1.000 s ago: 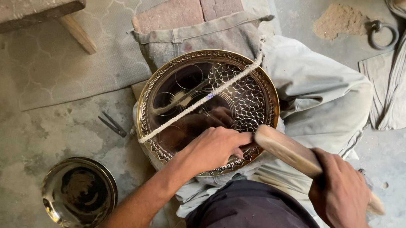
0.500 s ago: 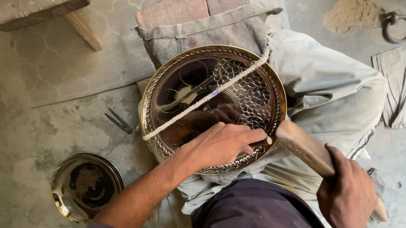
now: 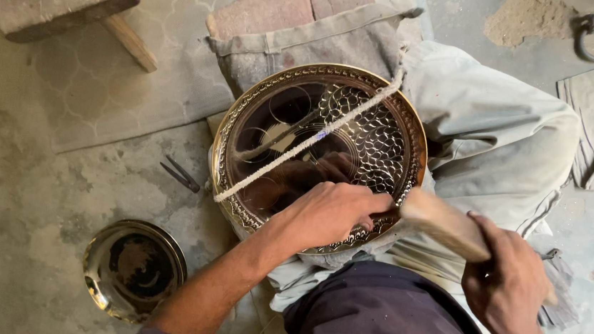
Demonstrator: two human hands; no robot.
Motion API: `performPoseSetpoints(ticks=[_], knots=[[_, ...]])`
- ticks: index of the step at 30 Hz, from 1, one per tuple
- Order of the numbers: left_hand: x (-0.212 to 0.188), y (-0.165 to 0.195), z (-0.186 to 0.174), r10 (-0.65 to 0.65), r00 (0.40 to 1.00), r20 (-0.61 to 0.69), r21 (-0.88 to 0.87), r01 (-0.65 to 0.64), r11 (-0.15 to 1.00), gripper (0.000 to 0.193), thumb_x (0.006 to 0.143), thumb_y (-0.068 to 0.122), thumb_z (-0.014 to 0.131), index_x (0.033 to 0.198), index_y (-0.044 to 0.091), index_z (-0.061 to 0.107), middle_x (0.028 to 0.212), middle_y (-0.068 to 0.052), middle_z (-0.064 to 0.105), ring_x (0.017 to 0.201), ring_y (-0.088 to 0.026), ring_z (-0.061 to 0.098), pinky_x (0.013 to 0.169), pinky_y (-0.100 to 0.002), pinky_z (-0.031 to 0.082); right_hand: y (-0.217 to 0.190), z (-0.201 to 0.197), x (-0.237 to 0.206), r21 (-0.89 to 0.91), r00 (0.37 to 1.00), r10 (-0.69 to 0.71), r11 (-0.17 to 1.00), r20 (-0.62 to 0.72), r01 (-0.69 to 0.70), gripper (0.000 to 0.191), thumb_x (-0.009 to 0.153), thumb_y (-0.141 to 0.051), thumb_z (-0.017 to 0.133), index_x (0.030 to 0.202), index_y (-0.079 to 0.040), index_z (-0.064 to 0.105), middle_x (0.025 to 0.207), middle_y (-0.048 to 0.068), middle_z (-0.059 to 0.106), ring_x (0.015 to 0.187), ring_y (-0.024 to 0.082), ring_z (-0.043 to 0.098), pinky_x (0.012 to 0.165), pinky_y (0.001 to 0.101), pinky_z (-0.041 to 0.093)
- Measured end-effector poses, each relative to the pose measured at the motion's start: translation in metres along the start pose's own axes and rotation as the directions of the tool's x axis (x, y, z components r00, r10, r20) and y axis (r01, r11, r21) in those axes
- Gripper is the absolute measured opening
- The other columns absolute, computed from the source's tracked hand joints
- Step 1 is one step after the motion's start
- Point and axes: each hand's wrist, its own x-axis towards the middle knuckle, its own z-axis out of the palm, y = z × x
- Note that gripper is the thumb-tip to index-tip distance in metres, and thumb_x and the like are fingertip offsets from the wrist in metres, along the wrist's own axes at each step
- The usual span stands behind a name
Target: The person sits on the floor with a large brass tray on their lap and hammers a small punch with a wooden mallet to chase a decorative pattern into the tray surface. They reposition the punch across the fish-scale design and occasionally steady the tray with the other hand.
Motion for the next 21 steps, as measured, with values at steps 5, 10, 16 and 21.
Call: performPoseSetpoints(ticks=[5,10,16,21], knots=[[-0.010,0.003,0.001,-0.074,0.993,-0.094,-0.026,0.072,0.997,0.025,0.091,0.007,0.070,0.113,0.010,0.060,0.091,-0.013,0.072,0.089,-0.033,0.073,0.067,-0.046,0.055,-0.018,-0.011,0.027,-0.076,0.982,0.060,0.996,0.178,-0.047,0.060,0.083,-0.004,0.068,0.141,-0.011,0.054,0.107,0.013,0.072,0.093,0.027,0.069,0.081,0.0409,0.055],[-0.033,0.014,0.013,-0.184,0.811,-0.555,-0.246,0.052,0.968,0.020,0.098,0.008,0.065,0.116,0.004,0.058,0.098,-0.015,0.071,0.083,-0.031,0.072,0.067,-0.039,0.057,-0.038,-0.035,0.046,-0.257,0.982,-0.139,0.952,0.131,0.168,0.057,0.085,-0.008,0.068,0.141,-0.015,0.060,0.114,0.013,0.070,0.103,0.037,0.068,0.085,0.0457,0.054],[-0.045,0.029,0.056,-0.567,0.500,-0.654,-0.579,0.152,0.801,0.021,0.104,0.017,0.061,0.101,-0.001,0.051,0.087,-0.008,0.068,0.072,-0.016,0.074,0.064,-0.029,0.060,-0.069,-0.047,0.080,-0.417,0.903,-0.364,0.802,0.229,0.429,0.060,0.080,-0.008,0.066,0.140,-0.016,0.063,0.101,0.011,0.067,0.088,0.033,0.065,0.079,0.0431,0.051],[-0.043,0.028,0.081,-0.563,0.378,-0.735,-0.557,0.139,0.819,0.024,0.106,0.020,0.060,0.102,-0.001,0.049,0.089,-0.008,0.066,0.075,-0.017,0.076,0.064,-0.028,0.060,-0.107,-0.055,0.108,-0.620,0.784,-0.498,0.495,0.371,0.608,0.059,0.081,-0.010,0.067,0.139,-0.020,0.065,0.099,0.004,0.071,0.086,0.024,0.066,0.077,0.0374,0.048]])
